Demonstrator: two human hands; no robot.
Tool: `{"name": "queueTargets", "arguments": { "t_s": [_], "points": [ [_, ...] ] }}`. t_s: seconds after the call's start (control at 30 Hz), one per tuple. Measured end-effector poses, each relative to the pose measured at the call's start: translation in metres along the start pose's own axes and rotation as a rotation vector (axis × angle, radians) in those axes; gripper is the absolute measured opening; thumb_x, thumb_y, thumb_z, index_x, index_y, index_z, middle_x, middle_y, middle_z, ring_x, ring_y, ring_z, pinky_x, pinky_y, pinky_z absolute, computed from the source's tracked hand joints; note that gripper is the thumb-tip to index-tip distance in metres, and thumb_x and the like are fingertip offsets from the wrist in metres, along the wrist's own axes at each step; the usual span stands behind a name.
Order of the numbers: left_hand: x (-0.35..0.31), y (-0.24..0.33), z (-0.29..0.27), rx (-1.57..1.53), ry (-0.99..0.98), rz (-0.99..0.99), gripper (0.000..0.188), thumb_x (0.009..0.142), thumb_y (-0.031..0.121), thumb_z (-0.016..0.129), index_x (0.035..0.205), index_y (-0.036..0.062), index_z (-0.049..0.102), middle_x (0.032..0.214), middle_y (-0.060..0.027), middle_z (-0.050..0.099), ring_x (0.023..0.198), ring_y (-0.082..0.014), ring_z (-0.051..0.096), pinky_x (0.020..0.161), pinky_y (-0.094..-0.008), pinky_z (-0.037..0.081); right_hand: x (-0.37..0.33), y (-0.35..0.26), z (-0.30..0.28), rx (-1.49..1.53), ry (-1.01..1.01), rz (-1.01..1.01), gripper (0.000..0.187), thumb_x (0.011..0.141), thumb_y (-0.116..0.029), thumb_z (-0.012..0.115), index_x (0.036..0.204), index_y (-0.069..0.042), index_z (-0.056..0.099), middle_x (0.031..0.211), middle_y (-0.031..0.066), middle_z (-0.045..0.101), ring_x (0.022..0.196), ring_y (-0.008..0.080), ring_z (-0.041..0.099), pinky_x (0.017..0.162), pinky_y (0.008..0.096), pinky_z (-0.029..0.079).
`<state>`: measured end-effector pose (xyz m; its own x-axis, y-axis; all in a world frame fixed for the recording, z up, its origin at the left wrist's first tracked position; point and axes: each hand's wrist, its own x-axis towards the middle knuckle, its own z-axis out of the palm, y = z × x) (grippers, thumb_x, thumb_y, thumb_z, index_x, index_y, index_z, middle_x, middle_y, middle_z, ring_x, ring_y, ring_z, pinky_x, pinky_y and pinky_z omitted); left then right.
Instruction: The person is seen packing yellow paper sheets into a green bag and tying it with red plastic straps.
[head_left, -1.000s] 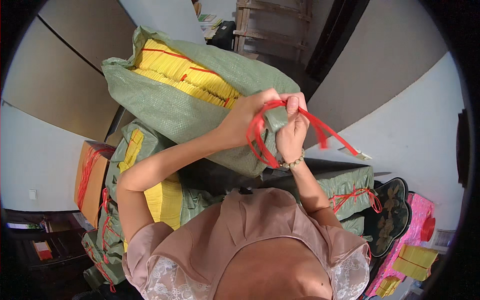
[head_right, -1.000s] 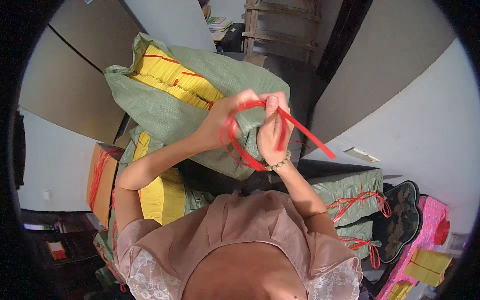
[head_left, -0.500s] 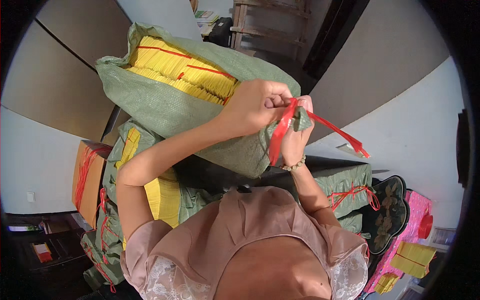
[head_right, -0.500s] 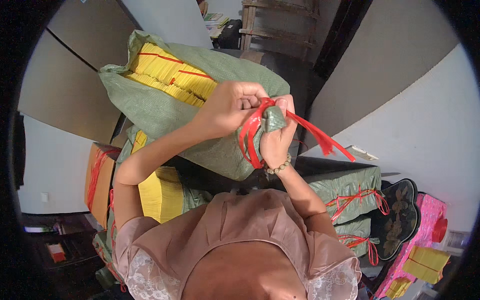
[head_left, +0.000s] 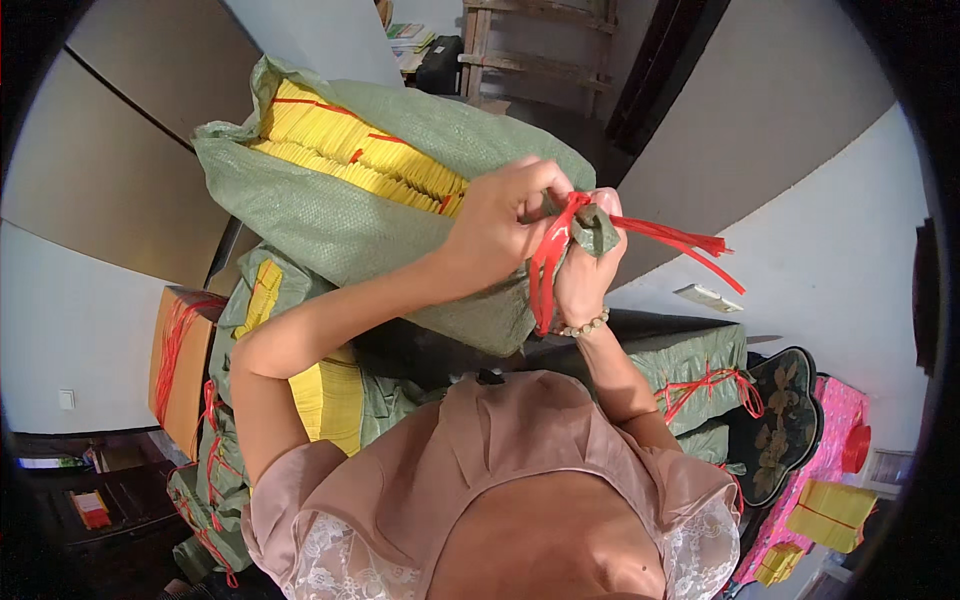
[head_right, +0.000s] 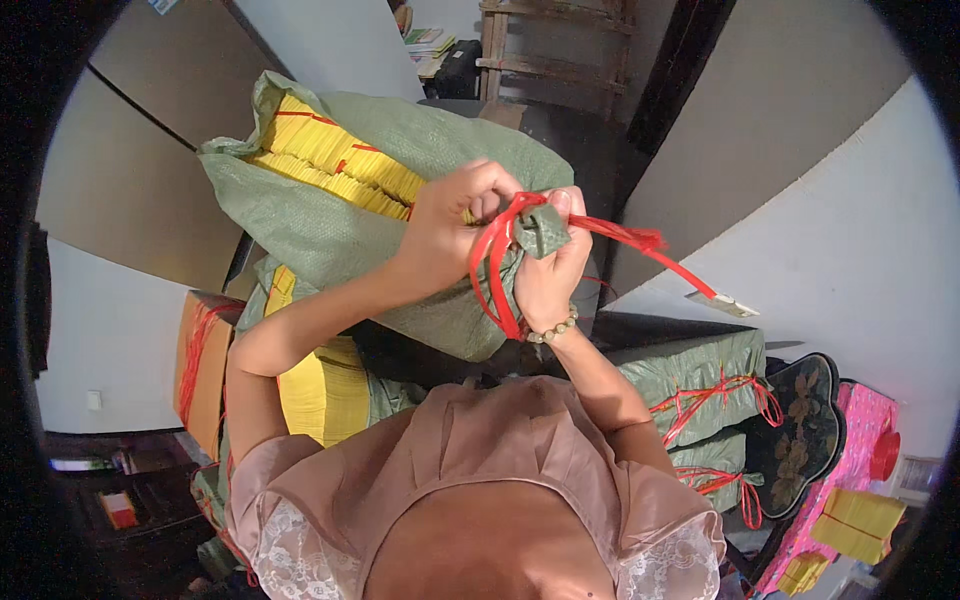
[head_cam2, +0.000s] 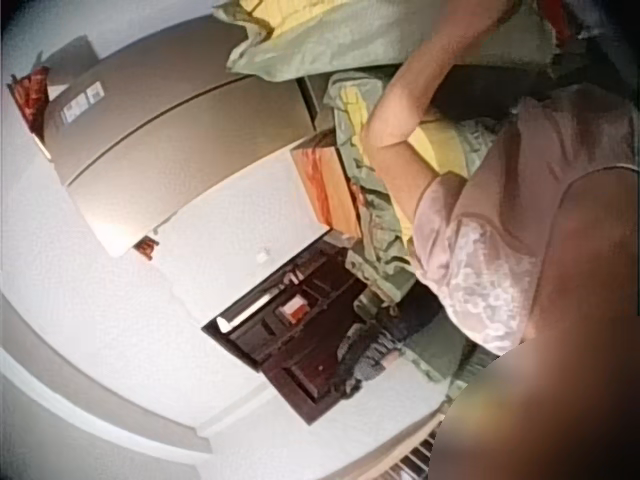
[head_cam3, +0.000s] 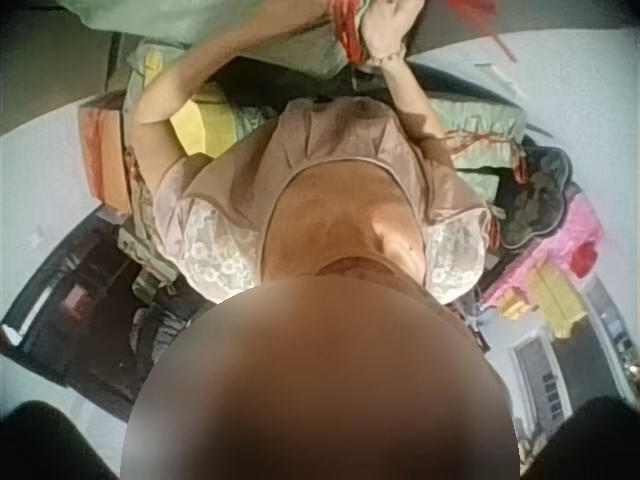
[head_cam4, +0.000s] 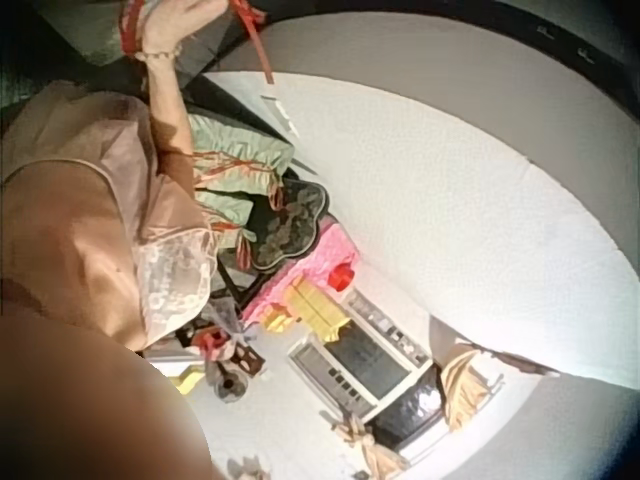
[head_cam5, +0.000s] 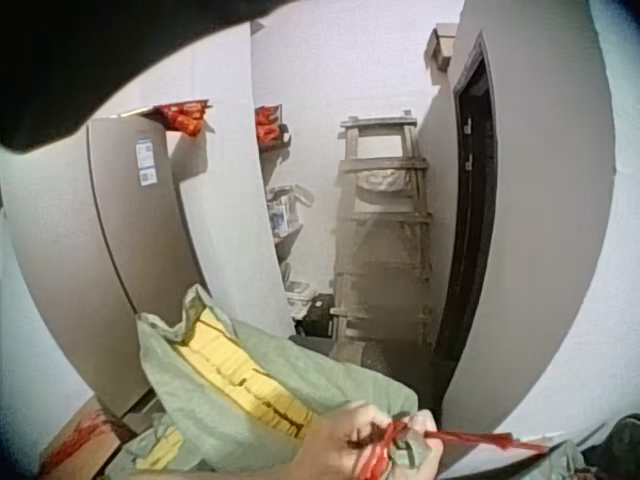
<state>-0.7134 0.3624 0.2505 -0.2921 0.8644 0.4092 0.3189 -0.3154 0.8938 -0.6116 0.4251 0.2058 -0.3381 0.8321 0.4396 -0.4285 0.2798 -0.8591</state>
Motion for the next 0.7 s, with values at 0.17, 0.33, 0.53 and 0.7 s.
{"name": "queueTargets", "arguments": {
  "t_s": [0.17,0.33,0.53,0.7],
  "points": [
    [-0.007,0.005,-0.028,0.686,-0.062,0.252,0.022,0.069,0.016,0.075,0.087,0.0096,0.064,0.09,-0.0019,0.059,0.09,-0.0244,0.053,0.082,-0.038,0.041,0.0,0.003,0.001,0.047,0.001,-0.002,0.028,0.103,-0.025,0.04,0.086,-0.004,0.046,0.076,-0.0011,0.047,0.071,0.0052,0.042,0.065,0.0229,0.039],
    [-0.018,0.001,-0.035,0.633,-0.202,0.094,0.012,0.069,0.017,0.074,0.076,0.0122,0.066,0.091,-0.0007,0.06,0.092,-0.0229,0.051,0.086,-0.0384,0.033,0.001,0.005,0.0,-0.014,0.015,-0.043,0.027,0.104,-0.024,0.04,0.086,-0.005,0.046,0.076,-0.0013,0.047,0.07,0.0051,0.043,0.064,0.0229,0.039],
    [-0.018,-0.003,-0.024,0.593,-0.171,0.065,0.01,0.069,0.017,0.073,0.073,0.0115,0.066,0.08,0.001,0.059,0.086,-0.0202,0.051,0.082,-0.0368,0.032,-0.001,0.002,0.005,0.008,0.063,-0.027,0.028,0.104,-0.025,0.039,0.086,-0.005,0.047,0.076,-0.0013,0.047,0.069,0.005,0.043,0.062,0.0223,0.038],
    [-0.021,-0.007,-0.021,0.62,-0.131,0.083,0.012,0.069,0.019,0.074,0.071,0.0116,0.064,0.075,0.0009,0.059,0.08,-0.0204,0.052,0.078,-0.0364,0.032,-0.002,0.009,0.007,-0.039,0.085,-0.098,0.029,0.104,-0.026,0.038,0.086,-0.005,0.047,0.075,-0.0014,0.047,0.067,0.0051,0.043,0.06,0.0218,0.038]
  ]
}}
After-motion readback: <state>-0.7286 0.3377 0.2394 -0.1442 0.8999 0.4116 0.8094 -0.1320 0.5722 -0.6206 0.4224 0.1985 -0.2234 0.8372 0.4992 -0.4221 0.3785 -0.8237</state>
